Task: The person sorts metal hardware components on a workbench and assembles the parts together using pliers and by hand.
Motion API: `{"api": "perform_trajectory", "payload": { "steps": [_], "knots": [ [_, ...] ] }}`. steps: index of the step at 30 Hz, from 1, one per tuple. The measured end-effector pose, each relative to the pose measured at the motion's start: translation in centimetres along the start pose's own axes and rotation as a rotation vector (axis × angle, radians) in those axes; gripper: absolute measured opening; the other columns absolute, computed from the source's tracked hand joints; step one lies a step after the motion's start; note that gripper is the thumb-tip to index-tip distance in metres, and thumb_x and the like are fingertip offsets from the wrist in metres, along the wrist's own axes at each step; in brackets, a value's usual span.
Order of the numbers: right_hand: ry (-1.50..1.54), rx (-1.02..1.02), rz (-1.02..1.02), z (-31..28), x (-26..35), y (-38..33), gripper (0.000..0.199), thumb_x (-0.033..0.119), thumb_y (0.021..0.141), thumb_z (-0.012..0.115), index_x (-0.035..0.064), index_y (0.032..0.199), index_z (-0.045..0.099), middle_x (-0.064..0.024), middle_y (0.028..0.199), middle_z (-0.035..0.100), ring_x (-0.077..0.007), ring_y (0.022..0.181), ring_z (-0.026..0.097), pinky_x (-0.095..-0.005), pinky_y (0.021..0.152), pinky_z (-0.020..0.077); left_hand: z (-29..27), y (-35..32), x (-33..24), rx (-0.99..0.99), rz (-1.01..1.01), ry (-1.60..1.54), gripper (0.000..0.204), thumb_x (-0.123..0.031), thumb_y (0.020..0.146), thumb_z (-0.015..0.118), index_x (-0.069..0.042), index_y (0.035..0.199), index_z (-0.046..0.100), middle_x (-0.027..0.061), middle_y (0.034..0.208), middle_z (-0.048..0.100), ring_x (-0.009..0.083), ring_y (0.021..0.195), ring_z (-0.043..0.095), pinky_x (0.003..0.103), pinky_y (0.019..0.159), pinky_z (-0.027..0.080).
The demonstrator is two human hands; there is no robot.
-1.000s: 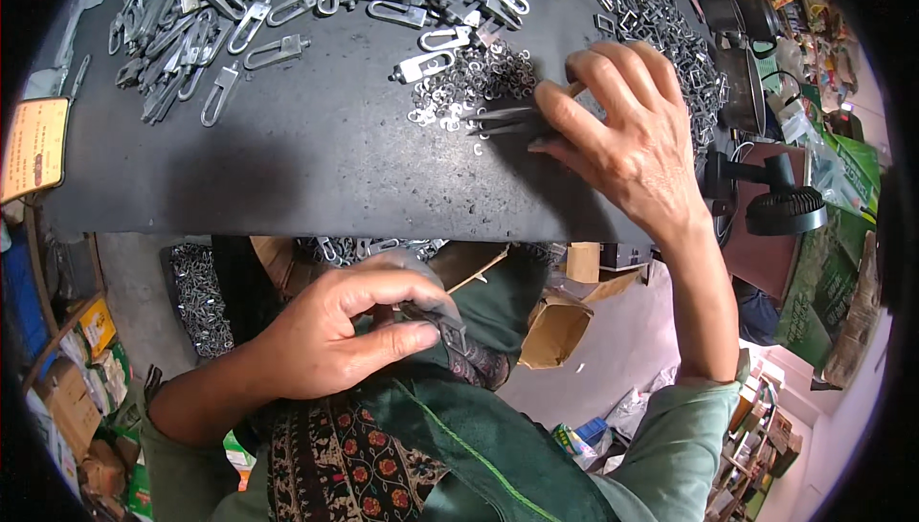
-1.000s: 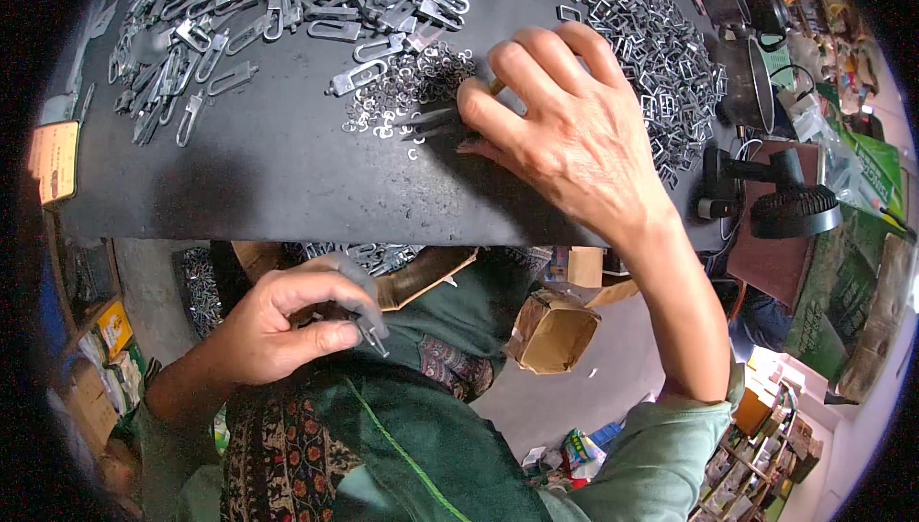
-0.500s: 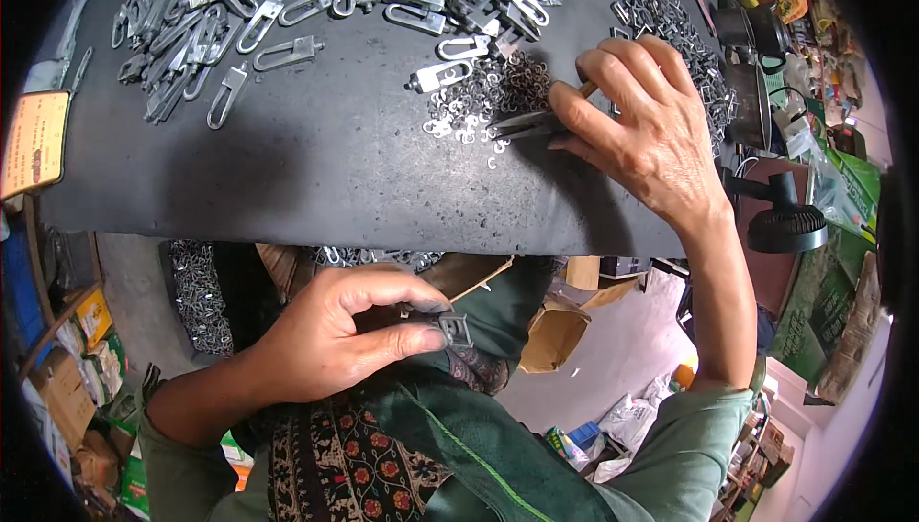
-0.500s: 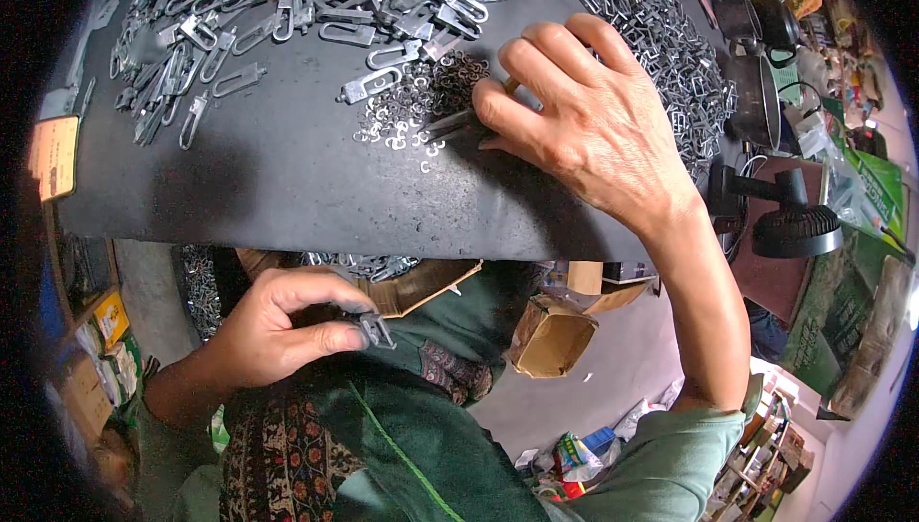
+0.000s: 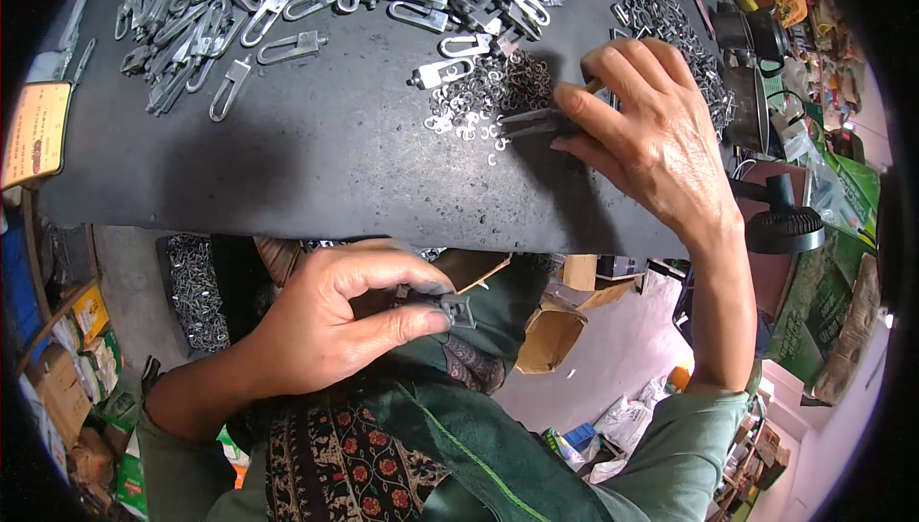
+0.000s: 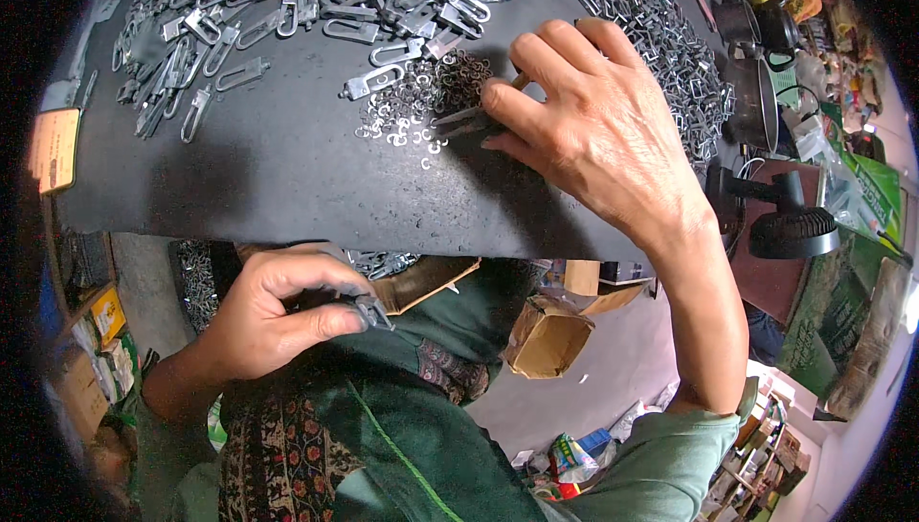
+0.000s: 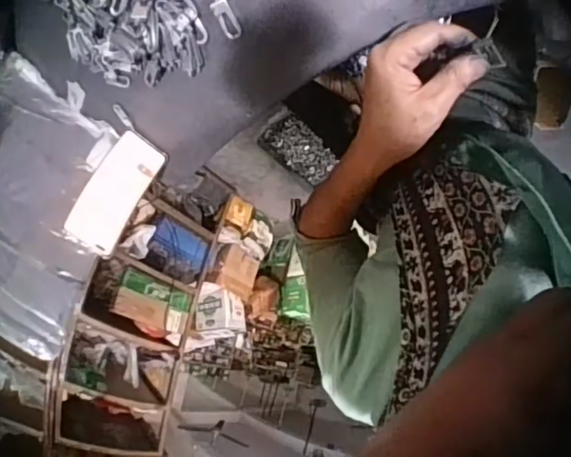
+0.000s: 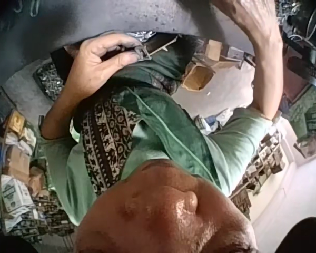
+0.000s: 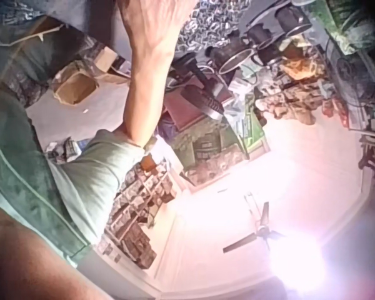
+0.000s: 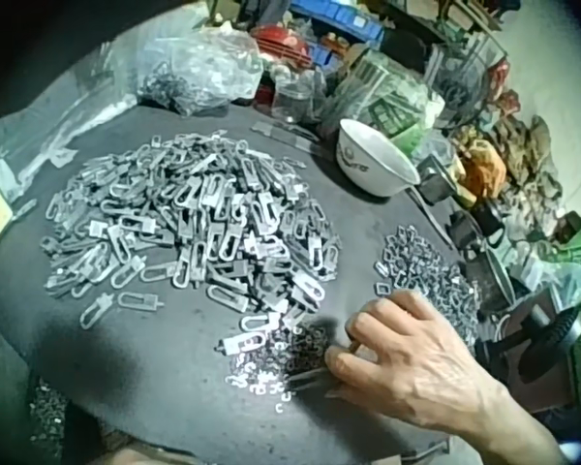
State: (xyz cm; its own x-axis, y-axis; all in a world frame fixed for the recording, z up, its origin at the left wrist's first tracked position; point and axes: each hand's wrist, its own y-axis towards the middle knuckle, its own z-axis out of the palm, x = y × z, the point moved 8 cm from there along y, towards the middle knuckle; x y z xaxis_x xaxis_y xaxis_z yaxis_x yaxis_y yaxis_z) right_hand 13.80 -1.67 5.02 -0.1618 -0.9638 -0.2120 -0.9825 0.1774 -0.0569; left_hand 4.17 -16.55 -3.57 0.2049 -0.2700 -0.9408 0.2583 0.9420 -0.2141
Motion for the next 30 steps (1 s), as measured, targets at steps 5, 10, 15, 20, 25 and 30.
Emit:
{"api": "perform_trajectory", "payload": {
  "steps": [5, 10, 15, 20, 25, 30],
  "knots": [
    [0.008, -0.008, 0.009, 0.0, 0.4, 0.0, 0.031, 0.028, 0.071, 0.075, 0.0125, 0.092, 0.058, -0.0038, 0.09, 0.05, -0.0215, 0.091, 0.053, -0.0372, 0.084, 0.0421, 0.0, -0.2, 0.4, 0.009, -0.021, -0.016, 0.016, -0.008, 0.088, 0.071, 0.001, 0.1, 0.067, 0.0058, 0.085, 0.066, 0.0079, 0.077, 0.058, 0.025, 0.069, 0.045],
    [0.005, -0.008, 0.007, -0.1, 0.6, 0.0, 0.029, 0.028, 0.072, 0.074, 0.0123, 0.091, 0.058, -0.0037, 0.087, 0.05, -0.0213, 0.088, 0.053, -0.0362, 0.08, 0.0429, -0.3, 0.1, -0.1, -0.026, -0.014, -0.015, 0.016, -0.007, 0.087, 0.071, 0.002, 0.099, 0.067, 0.0061, 0.086, 0.066, 0.0093, 0.079, 0.06, 0.026, 0.072, 0.047],
    [0.09, -0.015, -0.012, -1.6, 2.0, -0.6, 0.039, 0.033, 0.069, 0.075, 0.0069, 0.094, 0.06, -0.0078, 0.086, 0.055, -0.0276, 0.082, 0.058, -0.0399, 0.072, 0.0475, -1.5, -0.1, 0.4, -0.207, -0.012, -0.166, 0.02, -0.011, 0.088, 0.071, 0.003, 0.102, 0.067, 0.002, 0.089, 0.068, 0.0049, 0.072, 0.056, 0.022, 0.064, 0.046],
    [0.304, -0.099, 0.0, -3.0, 4.1, -1.4, 0.036, 0.035, 0.069, 0.073, 0.0075, 0.089, 0.061, -0.0065, 0.081, 0.055, -0.0259, 0.074, 0.058, -0.0377, 0.063, 0.0461, -1.1, 0.1, 0.6, -0.151, -0.208, -0.366, 0.019, -0.012, 0.09, 0.07, -0.001, 0.104, 0.069, -0.0037, 0.08, 0.065, -0.0019, 0.062, 0.047, 0.017, 0.052, 0.036],
    [0.418, -0.125, 0.017, -2.5, 4.9, -1.5, 0.034, 0.034, 0.069, 0.074, 0.0082, 0.087, 0.062, -0.0054, 0.08, 0.055, -0.0244, 0.073, 0.058, -0.0365, 0.061, 0.0452, -1.0, 0.4, 0.2, -0.18, -0.136, -0.335, 0.016, -0.011, 0.089, 0.07, -0.001, 0.101, 0.068, -0.0035, 0.075, 0.061, 0.0004, 0.056, 0.044, 0.018, 0.047, 0.031],
    [0.45, -0.117, 0.057, -2.2, 5.1, -1.8, 0.032, 0.036, 0.072, 0.074, 0.0083, 0.084, 0.062, -0.0037, 0.076, 0.054, -0.0223, 0.067, 0.056, -0.0346, 0.056, 0.0435, -0.9, 0.2, 0.7, -0.159, -0.187, -0.38, 0.017, -0.008, 0.089, 0.069, 0.001, 0.104, 0.068, -0.0009, 0.084, 0.065, 0.0024, 0.07, 0.051, 0.019, 0.062, 0.039]
  ]
}}
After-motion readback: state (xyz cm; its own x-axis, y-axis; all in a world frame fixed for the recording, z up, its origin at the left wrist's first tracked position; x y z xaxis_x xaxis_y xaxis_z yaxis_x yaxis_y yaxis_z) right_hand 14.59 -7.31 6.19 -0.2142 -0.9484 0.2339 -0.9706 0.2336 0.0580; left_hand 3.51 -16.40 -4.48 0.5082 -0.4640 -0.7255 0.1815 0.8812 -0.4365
